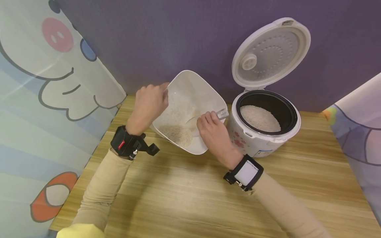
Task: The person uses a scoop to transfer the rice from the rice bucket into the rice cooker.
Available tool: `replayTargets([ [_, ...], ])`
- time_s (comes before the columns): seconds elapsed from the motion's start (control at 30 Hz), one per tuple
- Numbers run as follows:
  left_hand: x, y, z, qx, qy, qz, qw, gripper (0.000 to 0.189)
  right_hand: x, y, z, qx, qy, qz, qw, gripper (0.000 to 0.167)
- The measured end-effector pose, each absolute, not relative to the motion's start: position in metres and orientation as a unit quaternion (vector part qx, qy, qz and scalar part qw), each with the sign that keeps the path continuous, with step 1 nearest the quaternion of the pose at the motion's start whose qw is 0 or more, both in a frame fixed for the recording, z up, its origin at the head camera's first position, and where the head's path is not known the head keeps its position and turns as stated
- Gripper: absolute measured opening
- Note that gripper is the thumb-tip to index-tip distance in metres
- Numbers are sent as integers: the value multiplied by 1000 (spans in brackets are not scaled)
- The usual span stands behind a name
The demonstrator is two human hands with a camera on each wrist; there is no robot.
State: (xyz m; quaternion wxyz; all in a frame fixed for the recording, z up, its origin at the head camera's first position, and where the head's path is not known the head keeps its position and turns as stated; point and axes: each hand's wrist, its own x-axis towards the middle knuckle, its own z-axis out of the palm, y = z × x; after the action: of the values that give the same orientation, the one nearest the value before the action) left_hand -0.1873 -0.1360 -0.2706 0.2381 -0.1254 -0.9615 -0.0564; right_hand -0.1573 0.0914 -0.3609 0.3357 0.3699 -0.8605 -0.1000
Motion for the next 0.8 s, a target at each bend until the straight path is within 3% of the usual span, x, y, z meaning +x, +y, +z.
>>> replayTargets([
  [0.37,-186,-134,-269,-118,-966,-51,223,18,-145,80,-358,342,-893,-70,282,14],
  [0.7,-187,-137,-270,-110,-969,-58,215,18,-138,80,-361,296,-933,6,206,32],
  [0.8,-188,-138,-270,-107,-969,-62,215,18,-140,81,-363,281,-941,34,185,30],
])
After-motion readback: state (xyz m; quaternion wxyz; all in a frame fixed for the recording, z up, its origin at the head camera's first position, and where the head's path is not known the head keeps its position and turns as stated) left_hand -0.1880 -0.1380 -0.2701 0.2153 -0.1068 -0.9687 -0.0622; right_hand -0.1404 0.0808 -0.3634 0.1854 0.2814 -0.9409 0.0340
